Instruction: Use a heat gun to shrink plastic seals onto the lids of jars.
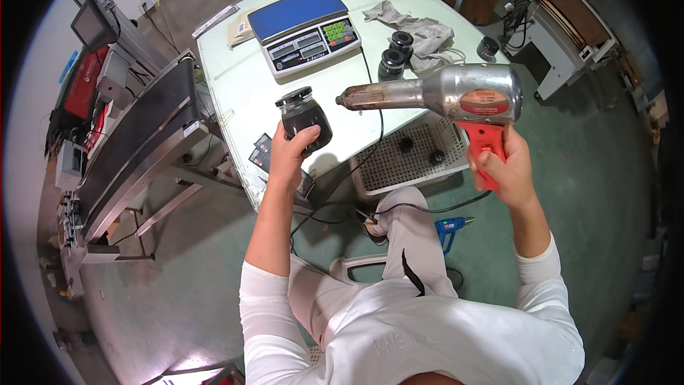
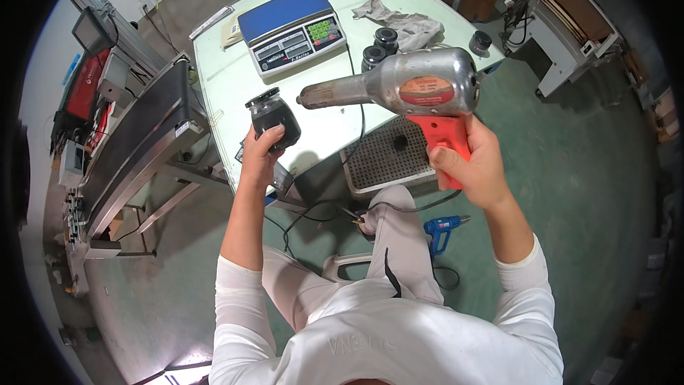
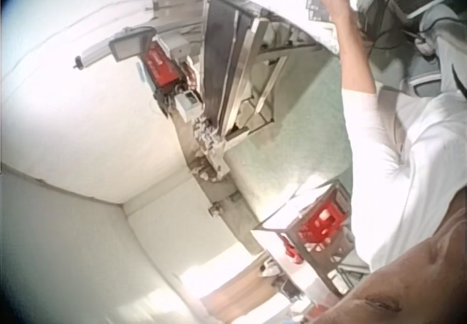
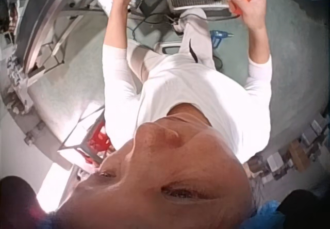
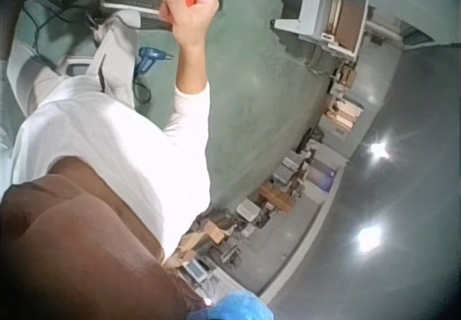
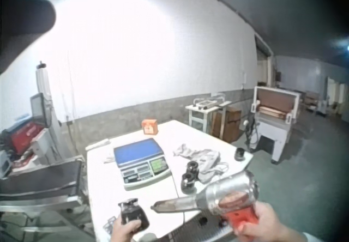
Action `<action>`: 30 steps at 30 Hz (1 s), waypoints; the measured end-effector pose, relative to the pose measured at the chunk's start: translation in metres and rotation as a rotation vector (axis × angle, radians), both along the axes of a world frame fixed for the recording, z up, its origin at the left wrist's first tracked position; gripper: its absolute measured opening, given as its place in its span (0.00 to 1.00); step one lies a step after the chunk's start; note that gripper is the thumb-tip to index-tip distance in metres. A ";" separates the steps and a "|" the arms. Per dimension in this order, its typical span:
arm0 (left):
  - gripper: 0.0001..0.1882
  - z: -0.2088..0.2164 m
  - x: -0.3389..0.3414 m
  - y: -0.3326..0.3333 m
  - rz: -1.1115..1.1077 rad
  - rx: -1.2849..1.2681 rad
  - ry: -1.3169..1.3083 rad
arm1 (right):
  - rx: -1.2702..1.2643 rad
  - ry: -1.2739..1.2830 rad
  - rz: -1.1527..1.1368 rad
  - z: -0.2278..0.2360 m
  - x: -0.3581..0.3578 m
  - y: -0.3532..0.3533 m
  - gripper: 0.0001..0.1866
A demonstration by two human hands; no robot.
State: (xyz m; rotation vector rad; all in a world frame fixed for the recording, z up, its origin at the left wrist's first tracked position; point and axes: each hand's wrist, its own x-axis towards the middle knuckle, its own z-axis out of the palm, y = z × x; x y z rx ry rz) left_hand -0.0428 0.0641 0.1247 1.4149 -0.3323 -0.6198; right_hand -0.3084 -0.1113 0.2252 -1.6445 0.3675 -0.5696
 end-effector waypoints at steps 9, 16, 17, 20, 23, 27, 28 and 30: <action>0.32 0.010 -0.022 0.018 -0.261 -0.385 0.153 | 0.157 -0.158 0.025 -0.002 -0.032 0.004 0.31; 0.34 0.023 -0.039 0.025 -0.312 -0.418 0.136 | 0.210 -0.243 -0.020 -0.016 -0.039 0.003 0.35; 0.34 0.023 -0.040 0.025 -0.316 -0.417 0.136 | 0.233 -0.238 -0.032 -0.018 -0.040 0.002 0.33; 0.36 0.025 -0.043 0.026 -0.396 -0.498 0.159 | 0.291 -0.244 -0.044 -0.026 -0.042 0.001 0.32; 0.40 0.026 -0.045 0.026 -0.508 -0.684 0.237 | 0.349 -0.269 -0.008 -0.036 -0.044 -0.003 0.31; 0.39 0.023 -0.042 0.026 -0.645 -0.811 0.293 | 0.395 -0.291 0.023 -0.040 -0.045 -0.003 0.32; 0.39 0.025 -0.043 0.026 -0.599 -0.744 0.232 | 0.418 -0.311 0.030 -0.040 -0.045 -0.002 0.31; 0.39 0.031 -0.047 0.026 -0.554 -0.676 0.172 | 0.440 -0.331 0.036 -0.041 -0.046 -0.002 0.29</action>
